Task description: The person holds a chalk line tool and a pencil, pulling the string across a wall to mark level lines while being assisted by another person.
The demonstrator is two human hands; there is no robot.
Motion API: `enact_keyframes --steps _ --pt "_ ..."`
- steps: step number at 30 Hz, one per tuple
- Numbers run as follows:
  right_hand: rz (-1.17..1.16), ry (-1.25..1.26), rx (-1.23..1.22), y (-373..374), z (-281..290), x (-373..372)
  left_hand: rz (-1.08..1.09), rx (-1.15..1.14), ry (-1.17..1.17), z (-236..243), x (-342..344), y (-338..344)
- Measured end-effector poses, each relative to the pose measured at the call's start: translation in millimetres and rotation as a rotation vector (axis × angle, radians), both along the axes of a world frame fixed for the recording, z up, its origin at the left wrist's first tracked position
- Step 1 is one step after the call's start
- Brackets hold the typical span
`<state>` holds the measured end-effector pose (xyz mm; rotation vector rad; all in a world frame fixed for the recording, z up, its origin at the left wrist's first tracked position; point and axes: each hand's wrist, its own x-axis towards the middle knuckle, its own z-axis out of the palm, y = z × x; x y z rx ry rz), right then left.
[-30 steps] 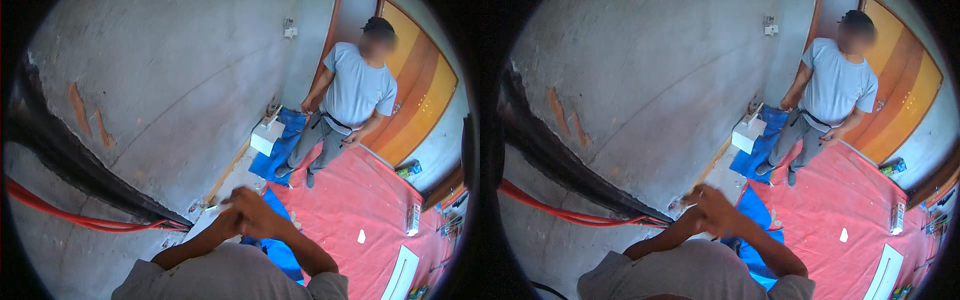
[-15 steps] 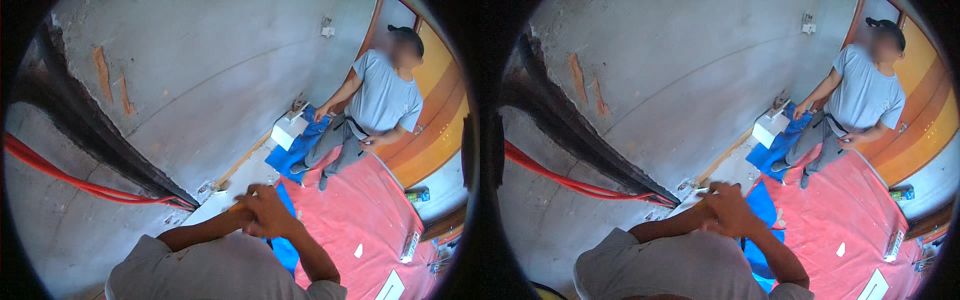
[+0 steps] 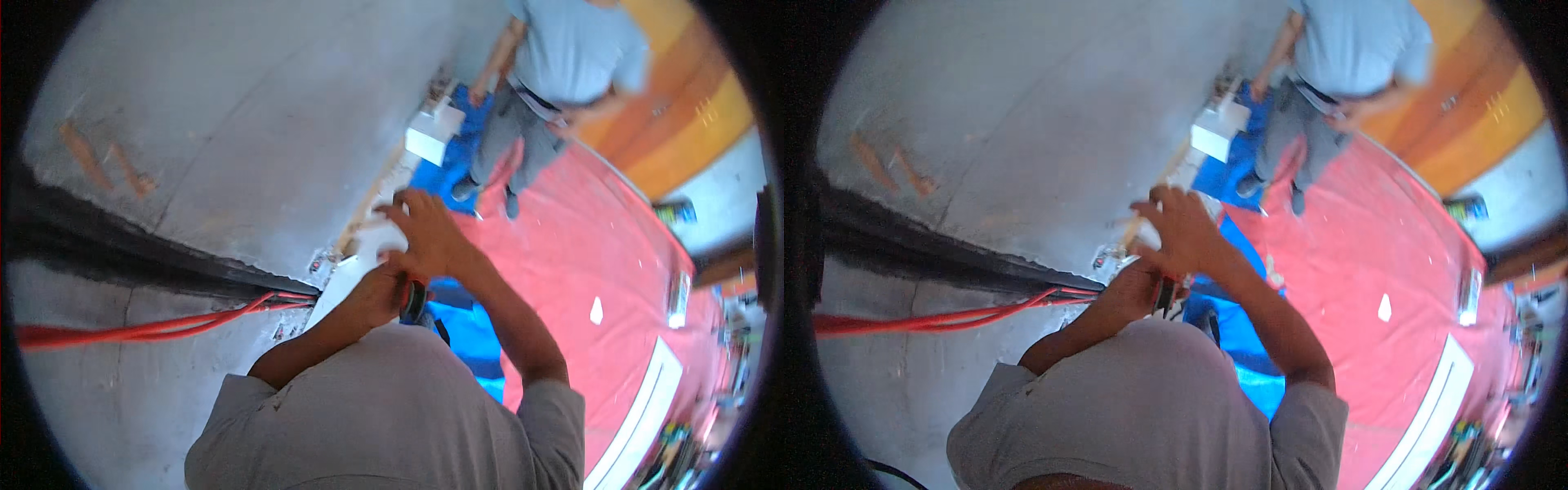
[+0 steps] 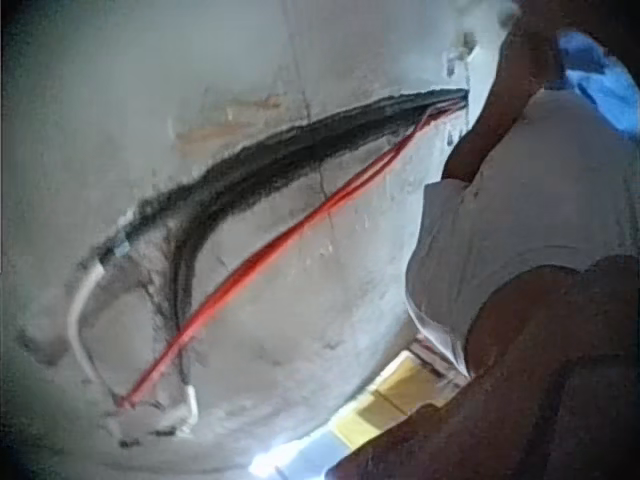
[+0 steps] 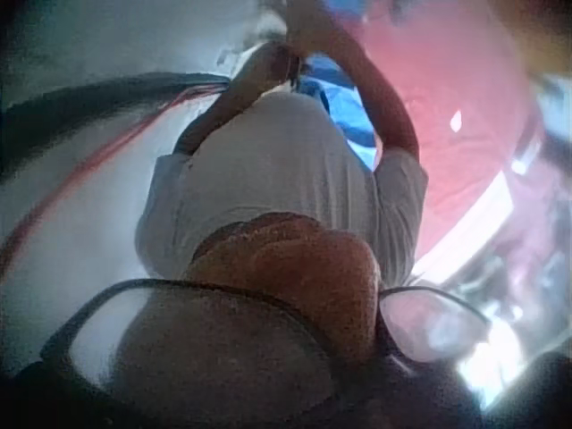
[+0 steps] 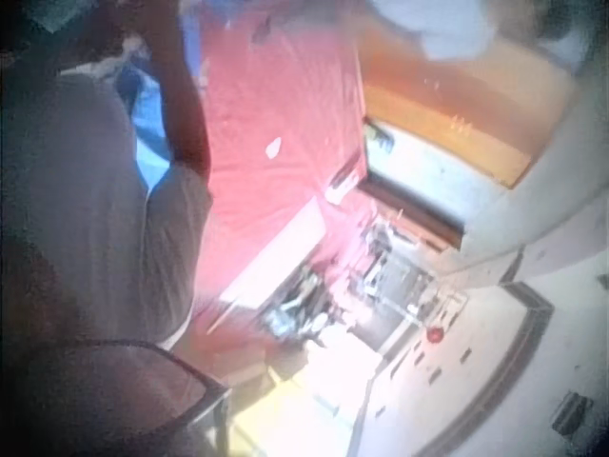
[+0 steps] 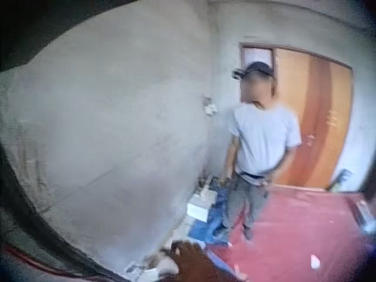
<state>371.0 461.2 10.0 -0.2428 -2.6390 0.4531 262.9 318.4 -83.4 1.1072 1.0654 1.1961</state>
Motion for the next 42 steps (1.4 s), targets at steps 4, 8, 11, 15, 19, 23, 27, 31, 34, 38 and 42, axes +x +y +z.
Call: enact_keyframes --steps 4,8,11,15,19,23,27,31,34,38,42 --pt "0.106 0.191 -0.331 6 8 7 0.197 -0.379 -0.842 33 3 6" --pt "0.323 0.03 -0.252 -49 28 24 0.197 -0.346 -0.381 33 16 8" --pt "0.102 -0.039 -0.133 -14 1 25 0.153 -0.271 -0.334 27 21 4" --pt "-0.043 0.195 -0.219 0 -11 27 0.17 -0.501 -0.884 30 19 9" --pt "0.36 0.135 -0.474 -47 13 29 0.148 -0.491 -0.815 40 18 13" --pt "-0.039 0.016 -0.222 12 -17 27 0.095 -0.51 -0.778 40 24 20" --pt "0.144 0.387 -0.283 17 0 33 0.166 -0.457 -0.644 9 13 30" --pt "0.219 0.168 -0.27 -25 15 35 0.117 -0.51 -0.711 28 15 47" --pt "-0.049 0.099 -0.093 32 -18 55 0.033 -0.545 -0.743 25 32 64" --pt "-0.04 0.502 -0.197 63 -20 66 -0.018 -0.568 -0.768 25 43 83" --pt "0.265 0.339 -0.264 8 3 69 -0.04 -0.58 -0.815 28 47 96"
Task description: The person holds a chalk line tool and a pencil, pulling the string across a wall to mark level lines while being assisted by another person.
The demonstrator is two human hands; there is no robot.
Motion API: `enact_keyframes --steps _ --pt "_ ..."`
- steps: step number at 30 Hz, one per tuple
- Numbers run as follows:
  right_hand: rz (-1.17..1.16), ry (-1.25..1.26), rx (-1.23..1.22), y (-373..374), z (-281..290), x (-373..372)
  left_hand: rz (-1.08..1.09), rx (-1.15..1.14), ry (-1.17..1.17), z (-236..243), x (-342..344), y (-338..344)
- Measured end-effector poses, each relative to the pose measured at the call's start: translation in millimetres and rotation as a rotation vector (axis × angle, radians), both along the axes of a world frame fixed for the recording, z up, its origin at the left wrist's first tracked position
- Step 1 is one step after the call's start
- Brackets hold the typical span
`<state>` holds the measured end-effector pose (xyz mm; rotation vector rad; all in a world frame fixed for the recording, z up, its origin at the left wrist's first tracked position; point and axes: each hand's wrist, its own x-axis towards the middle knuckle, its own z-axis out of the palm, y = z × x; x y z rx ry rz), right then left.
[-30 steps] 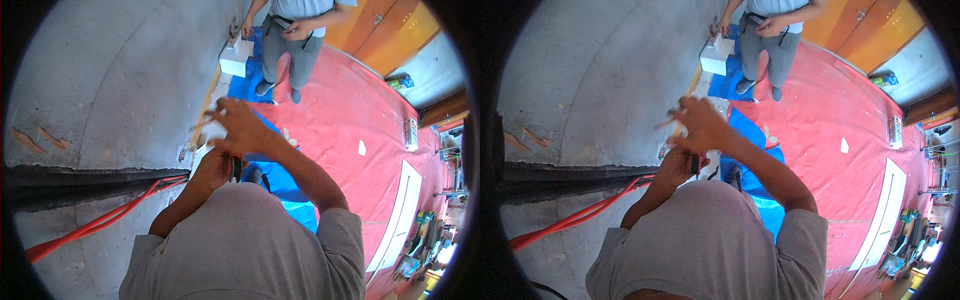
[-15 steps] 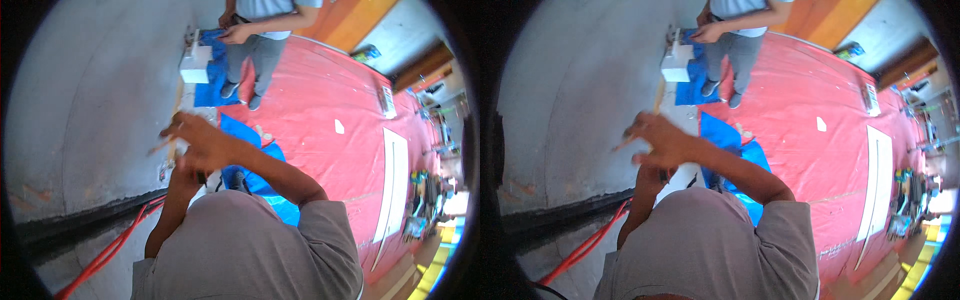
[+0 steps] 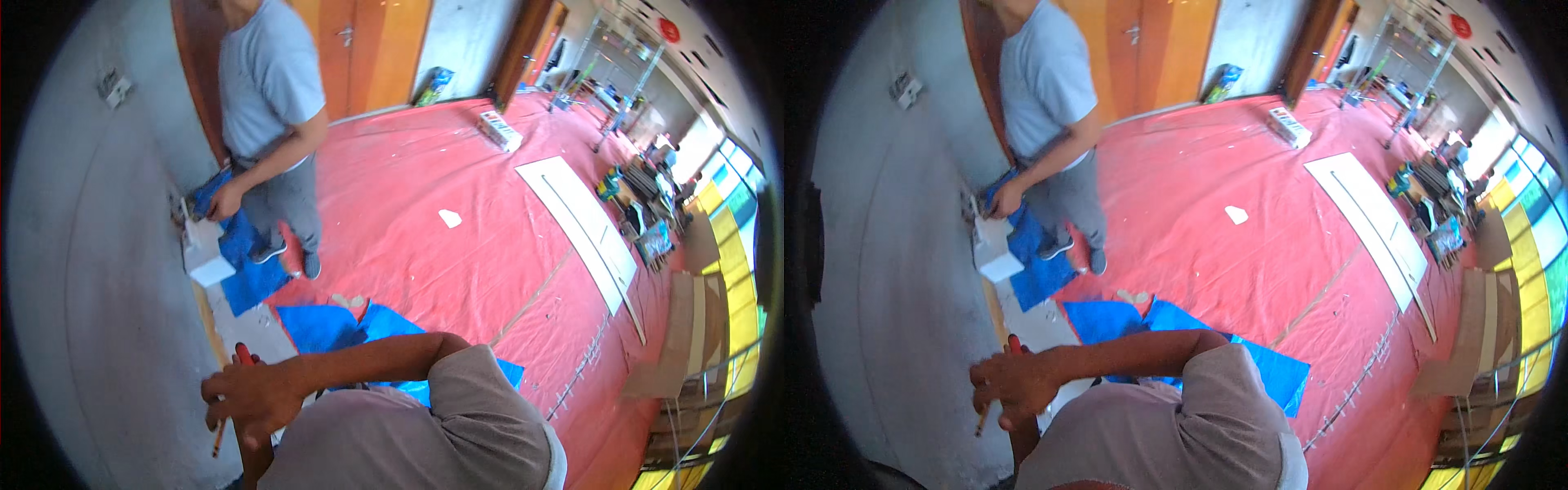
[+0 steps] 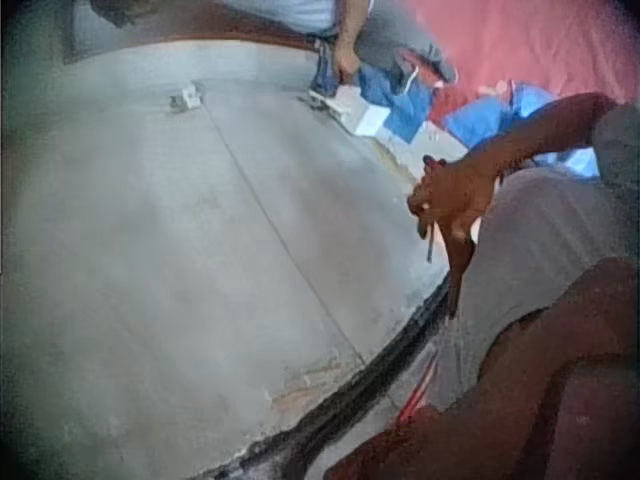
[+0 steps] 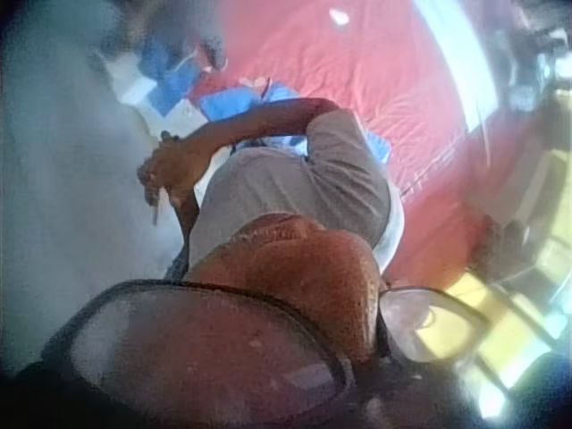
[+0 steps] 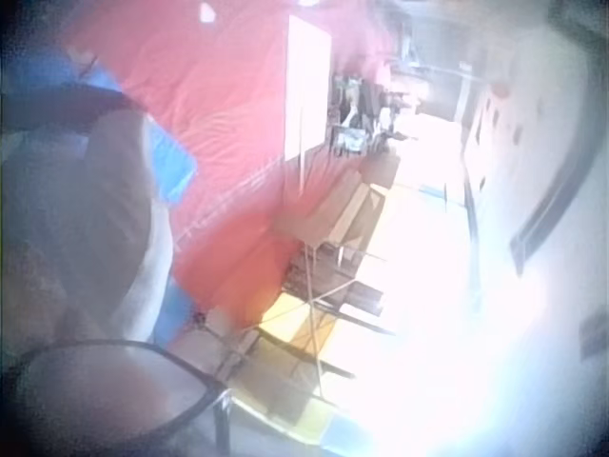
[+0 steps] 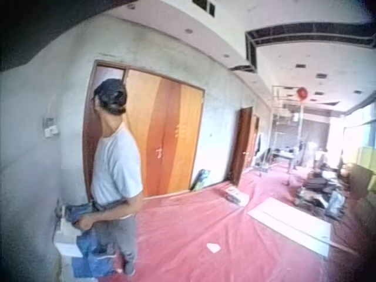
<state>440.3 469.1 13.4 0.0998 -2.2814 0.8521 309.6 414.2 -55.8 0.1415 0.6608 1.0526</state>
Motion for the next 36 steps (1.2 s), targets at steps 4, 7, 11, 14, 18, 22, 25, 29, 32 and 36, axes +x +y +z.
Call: enact_keyframes --steps 4,7,11,14,18,22,25,29,32,36 --pt "-0.386 -0.079 0.099 51 -20 22 -0.062 0.012 -0.095 7 9 18" --pt "-0.585 -0.115 -0.025 76 -13 30 -0.052 0.026 -0.063 1 7 41" --pt "-0.207 0.179 -0.153 49 -6 -4 -0.017 0.062 0.014 -15 0 70" --pt "-0.487 0.013 0.122 51 -12 -25 -0.156 0.2 0.005 -19 -35 86" --pt "-1.066 -0.246 0.201 83 -7 -20 -0.455 0.077 -0.152 0 -66 111" --pt "-0.691 0.166 -0.104 57 14 -73 -0.516 0.028 -0.287 -40 -92 144" --pt "-0.728 -0.098 0.024 47 15 -93 -0.557 0.029 -0.511 -63 -109 154" --pt "-1.198 -0.208 0.173 88 -6 -62 -0.657 0.108 -0.286 -25 -108 144" --pt "-1.068 -0.012 -0.015 71 18 -77 -0.443 -0.155 -0.318 13 -98 140" --pt "-0.69 -0.093 0.019 51 25 -98 -0.539 0.046 -0.444 -50 -113 158"
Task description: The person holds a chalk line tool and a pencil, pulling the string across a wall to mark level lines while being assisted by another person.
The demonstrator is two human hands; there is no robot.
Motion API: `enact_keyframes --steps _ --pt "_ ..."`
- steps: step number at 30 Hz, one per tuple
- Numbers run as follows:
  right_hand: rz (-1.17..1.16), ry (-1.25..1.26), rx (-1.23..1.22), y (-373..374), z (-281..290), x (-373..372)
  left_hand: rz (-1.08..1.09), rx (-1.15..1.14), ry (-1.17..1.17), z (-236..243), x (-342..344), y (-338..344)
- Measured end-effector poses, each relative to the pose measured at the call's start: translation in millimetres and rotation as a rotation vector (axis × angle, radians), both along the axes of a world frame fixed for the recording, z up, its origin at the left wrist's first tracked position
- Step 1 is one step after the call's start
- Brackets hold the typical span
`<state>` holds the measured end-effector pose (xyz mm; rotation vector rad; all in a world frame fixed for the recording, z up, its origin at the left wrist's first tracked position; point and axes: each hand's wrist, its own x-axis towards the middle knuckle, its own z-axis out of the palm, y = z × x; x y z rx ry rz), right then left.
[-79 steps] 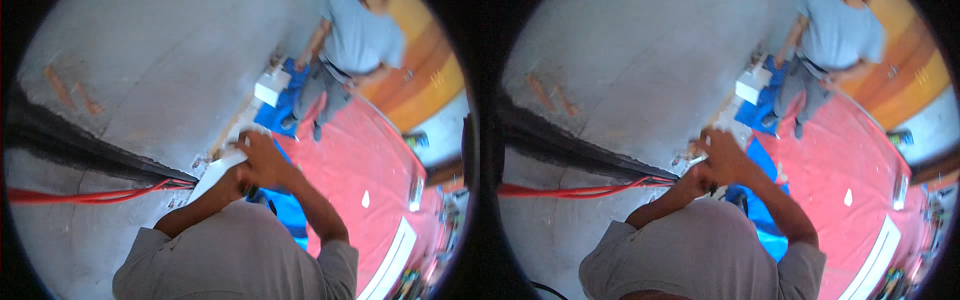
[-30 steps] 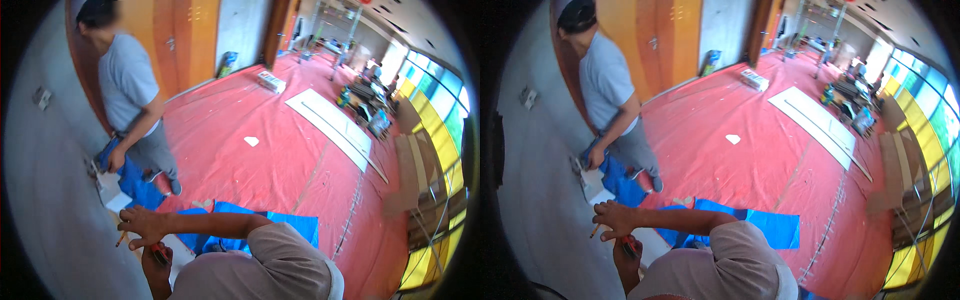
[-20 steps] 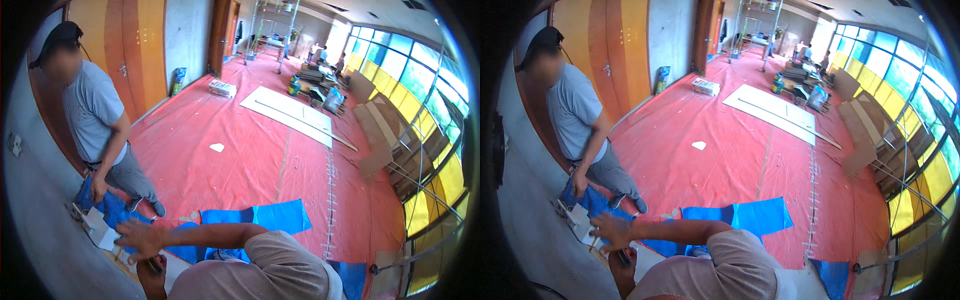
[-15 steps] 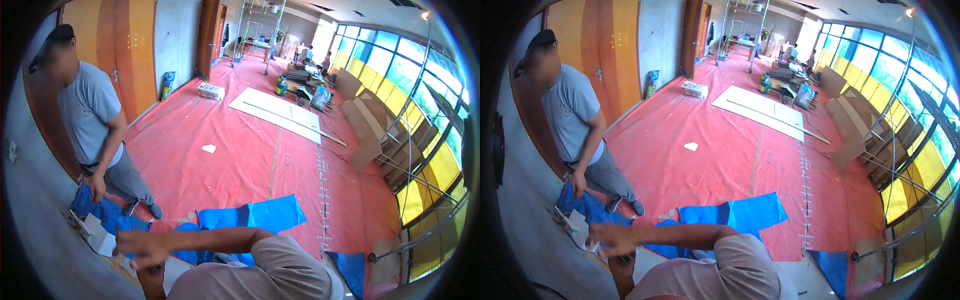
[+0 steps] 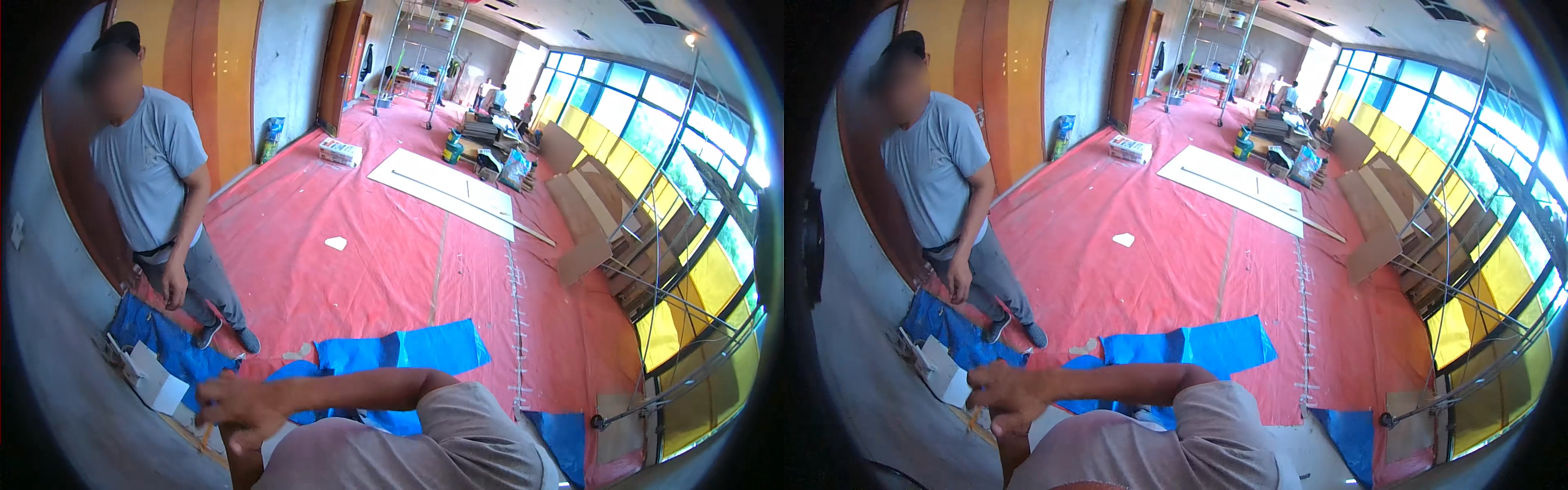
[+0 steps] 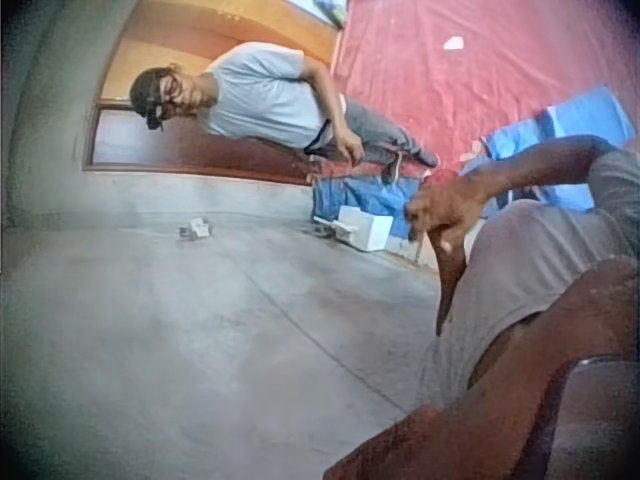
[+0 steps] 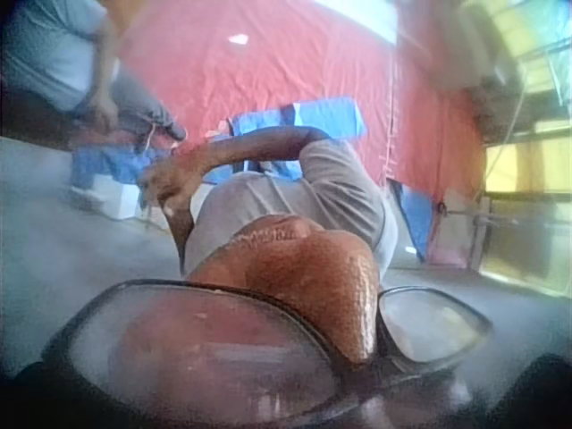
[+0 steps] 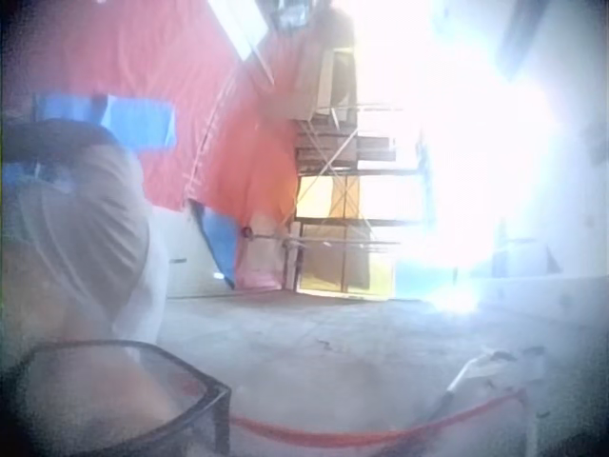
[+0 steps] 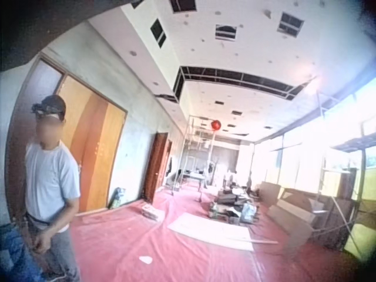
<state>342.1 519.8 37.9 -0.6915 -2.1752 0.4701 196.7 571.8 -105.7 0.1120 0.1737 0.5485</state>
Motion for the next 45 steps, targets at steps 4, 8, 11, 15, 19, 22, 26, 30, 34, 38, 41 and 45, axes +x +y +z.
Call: enact_keyframes --steps 4,8,11,15,19,22,26,30,34,38,41,45 --pt "-0.383 -0.12 0.046 39 -17 40 -0.222 0.318 -0.155 0 6 8" --pt "-0.061 0.205 -0.019 28 -12 25 0.061 -0.11 -0.105 10 15 3" --pt "0.004 -0.033 0.048 14 1 -2 0.522 0.356 -0.548 -104 36 29" --pt "-0.452 -0.194 0.249 53 -25 51 -0.022 0.225 -0.074 -10 23 10" --pt "-0.319 0.069 0.094 43 -12 44 0.051 0.005 0.238 37 36 -2" --pt "0.05 0.062 -0.034 14 -8 18 0.11 -0.075 0.297 52 39 -12" --pt "-0.238 -0.127 -0.023 43 -28 46 0.078 -0.083 0.309 54 36 -18" --pt "-0.427 -0.095 -0.051 35 -14 55 -0.084 0.128 0.224 16 26 -4" --pt "0.018 0.071 -0.021 8 5 13 0.116 0.258 -0.206 -55 13 6" --pt "-0.406 -0.137 0.06 30 -28 40 0.065 -0.122 0.218 48 27 -18" --pt "-0.446 -0.042 0.158 37 -30 44 -0.054 0.077 0.195 39 21 -16" --pt "0.023 0.134 -0.068 -1 -7 0 0.03 -0.007 0.277 49 20 -23"
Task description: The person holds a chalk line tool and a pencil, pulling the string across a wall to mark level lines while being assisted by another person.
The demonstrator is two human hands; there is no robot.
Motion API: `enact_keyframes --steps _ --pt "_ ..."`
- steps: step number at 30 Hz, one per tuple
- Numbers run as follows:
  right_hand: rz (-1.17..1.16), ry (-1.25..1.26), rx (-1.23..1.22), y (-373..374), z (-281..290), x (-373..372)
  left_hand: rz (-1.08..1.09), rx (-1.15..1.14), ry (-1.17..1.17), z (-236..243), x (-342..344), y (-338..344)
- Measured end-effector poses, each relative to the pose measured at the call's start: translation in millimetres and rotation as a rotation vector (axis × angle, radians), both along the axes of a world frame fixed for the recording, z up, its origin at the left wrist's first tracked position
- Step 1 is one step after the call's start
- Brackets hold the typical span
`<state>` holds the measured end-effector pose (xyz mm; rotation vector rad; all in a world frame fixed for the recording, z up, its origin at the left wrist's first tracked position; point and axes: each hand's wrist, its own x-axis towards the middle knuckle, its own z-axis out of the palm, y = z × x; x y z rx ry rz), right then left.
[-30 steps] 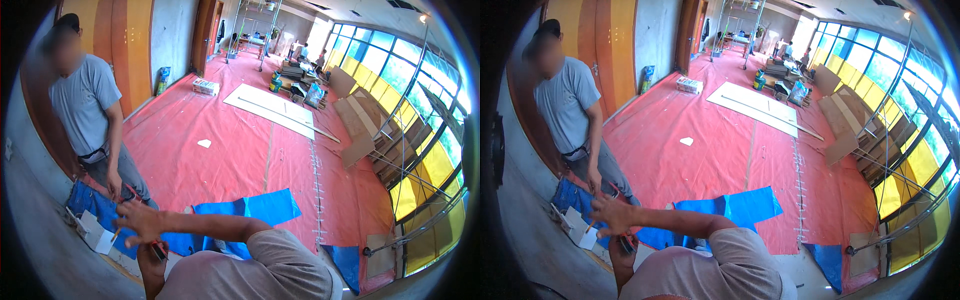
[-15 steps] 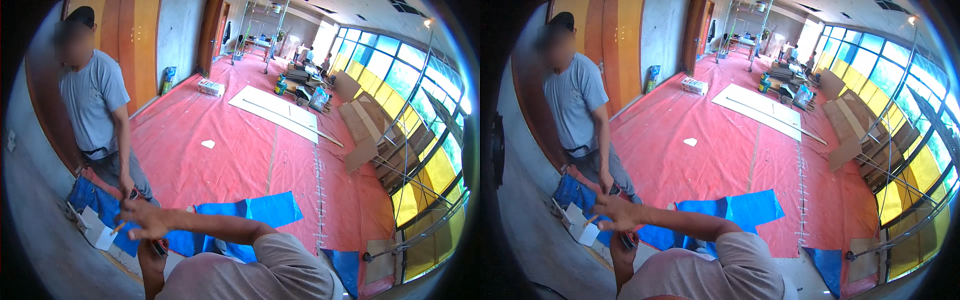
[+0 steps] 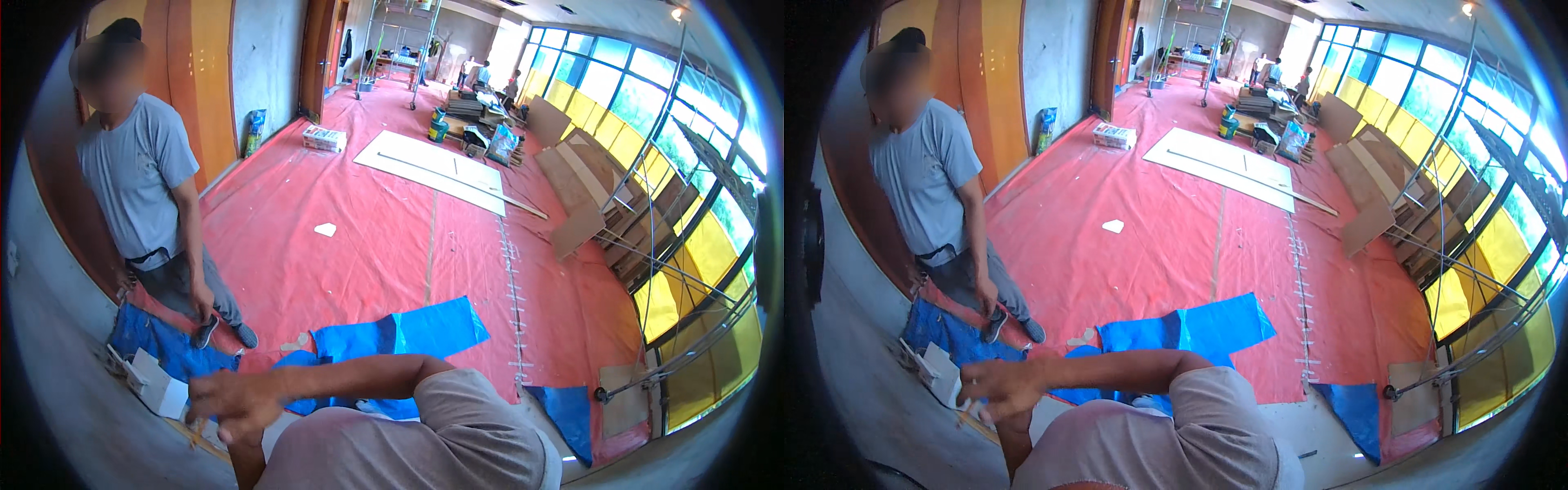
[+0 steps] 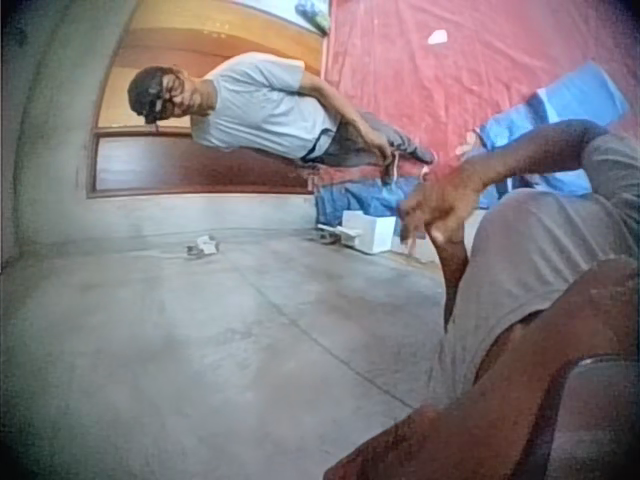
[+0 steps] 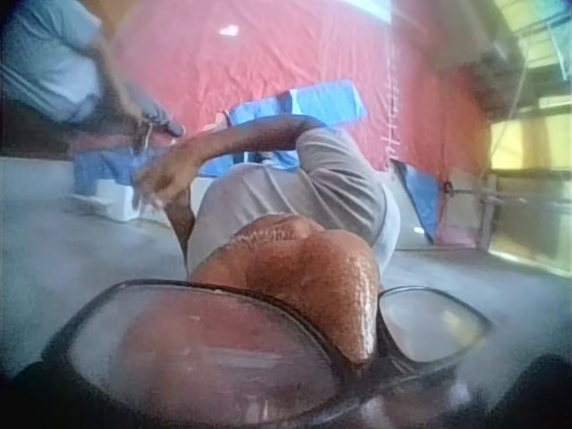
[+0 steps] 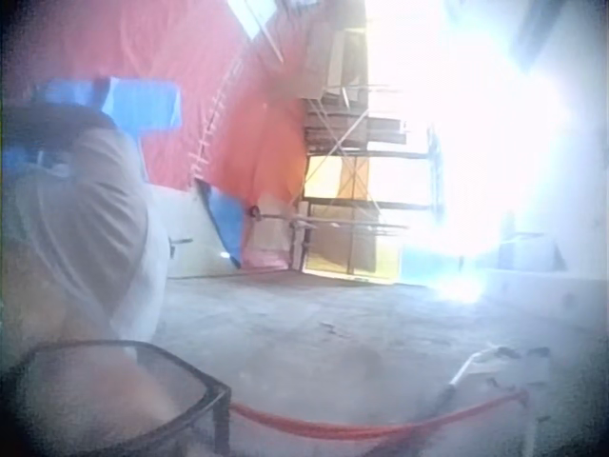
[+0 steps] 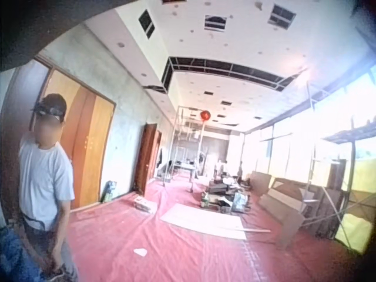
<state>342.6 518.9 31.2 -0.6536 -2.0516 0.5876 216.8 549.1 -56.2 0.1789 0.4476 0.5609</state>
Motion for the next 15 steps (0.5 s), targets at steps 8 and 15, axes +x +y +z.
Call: enact_keyframes --steps 8,15 --pt "-0.474 -0.233 0.033 25 -11 36 -0.048 0.054 0.012 -13 -10 -2" --pt "-0.025 -0.225 0.032 -9 1 -8 0.037 -0.203 -0.287 -59 -23 11"
